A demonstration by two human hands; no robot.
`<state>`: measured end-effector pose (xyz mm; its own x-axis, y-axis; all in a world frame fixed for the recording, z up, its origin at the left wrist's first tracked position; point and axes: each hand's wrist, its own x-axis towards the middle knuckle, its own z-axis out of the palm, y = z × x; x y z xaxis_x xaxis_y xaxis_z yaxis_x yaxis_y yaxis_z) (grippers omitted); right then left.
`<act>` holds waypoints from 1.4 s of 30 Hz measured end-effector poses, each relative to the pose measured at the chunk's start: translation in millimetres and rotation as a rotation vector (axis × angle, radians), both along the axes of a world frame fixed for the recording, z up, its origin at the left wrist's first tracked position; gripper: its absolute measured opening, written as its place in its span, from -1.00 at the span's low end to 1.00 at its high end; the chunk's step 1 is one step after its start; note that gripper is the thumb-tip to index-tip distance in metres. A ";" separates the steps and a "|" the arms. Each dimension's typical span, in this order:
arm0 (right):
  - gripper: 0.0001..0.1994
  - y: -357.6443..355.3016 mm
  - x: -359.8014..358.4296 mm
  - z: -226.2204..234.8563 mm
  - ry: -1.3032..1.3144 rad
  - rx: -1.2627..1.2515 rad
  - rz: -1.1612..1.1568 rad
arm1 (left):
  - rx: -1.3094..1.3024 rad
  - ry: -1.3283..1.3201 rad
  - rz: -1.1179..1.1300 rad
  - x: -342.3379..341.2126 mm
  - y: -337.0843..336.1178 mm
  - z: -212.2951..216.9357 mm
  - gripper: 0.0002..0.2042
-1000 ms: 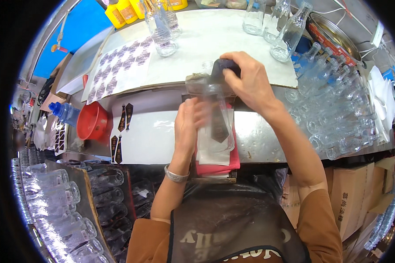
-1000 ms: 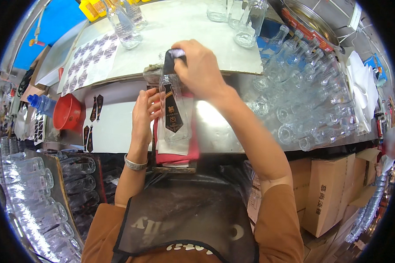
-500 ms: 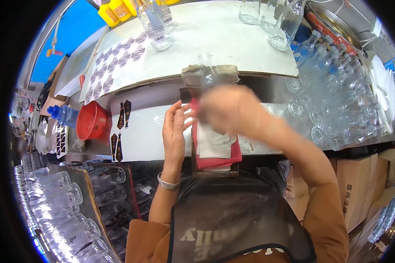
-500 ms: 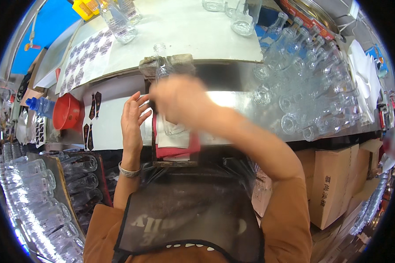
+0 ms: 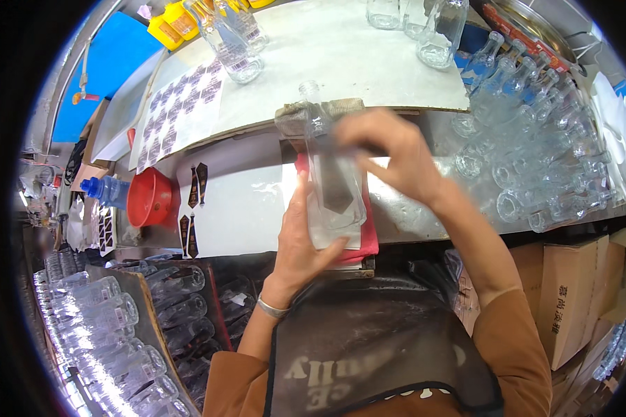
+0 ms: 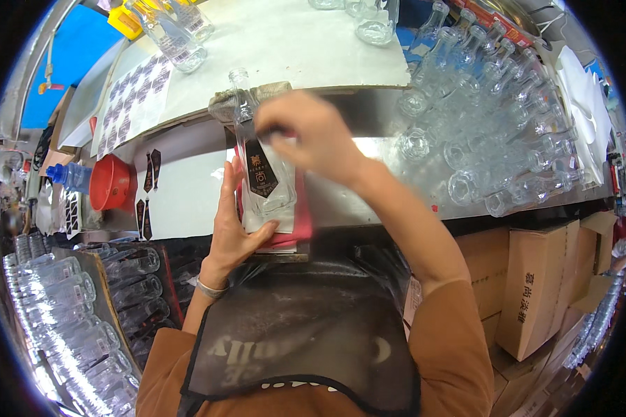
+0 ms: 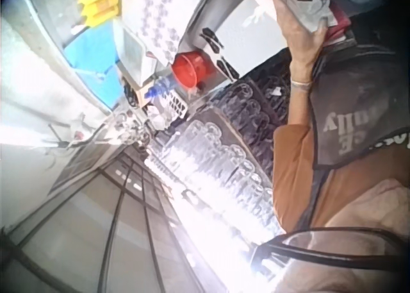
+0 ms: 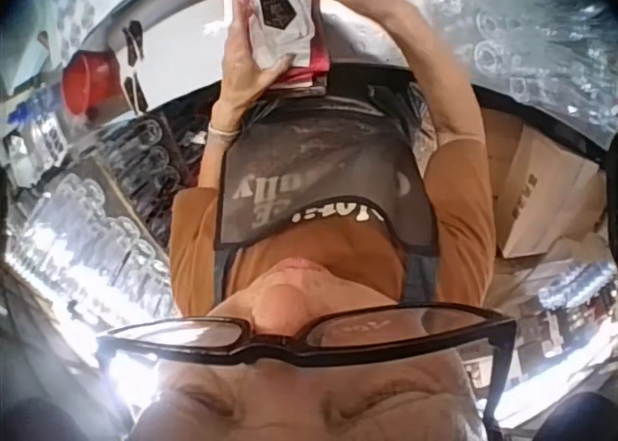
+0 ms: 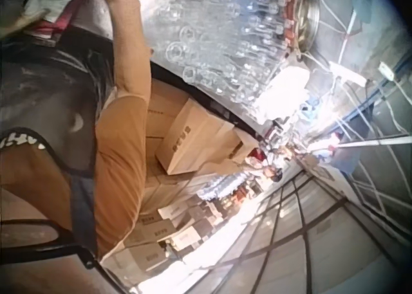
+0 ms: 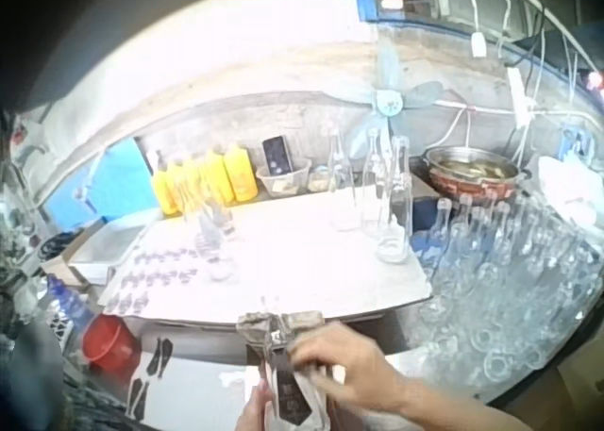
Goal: The person unpacks clear plastic bottles from a cardboard box and places them on a table. They then apply adhesive labels to each bottle one by one using a handheld labeler, rotating the bottles to ensure proper alignment before setting them aside.
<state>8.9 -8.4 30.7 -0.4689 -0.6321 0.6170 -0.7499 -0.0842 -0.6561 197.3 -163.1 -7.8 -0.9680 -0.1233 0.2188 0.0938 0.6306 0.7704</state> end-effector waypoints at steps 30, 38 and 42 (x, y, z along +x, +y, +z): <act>-0.76 -8.8 -7.2 11.3 0.145 0.028 -0.205 | -0.156 0.169 0.135 -10.1 18.2 -8.7 0.19; -0.77 63.3 77.9 -6.8 -0.672 0.250 0.120 | 0.205 0.206 0.055 -9.9 15.4 -16.8 0.07; -0.41 43.2 52.6 -50.7 -1.118 0.168 0.037 | 0.801 0.044 -0.040 -11.1 22.1 1.8 0.09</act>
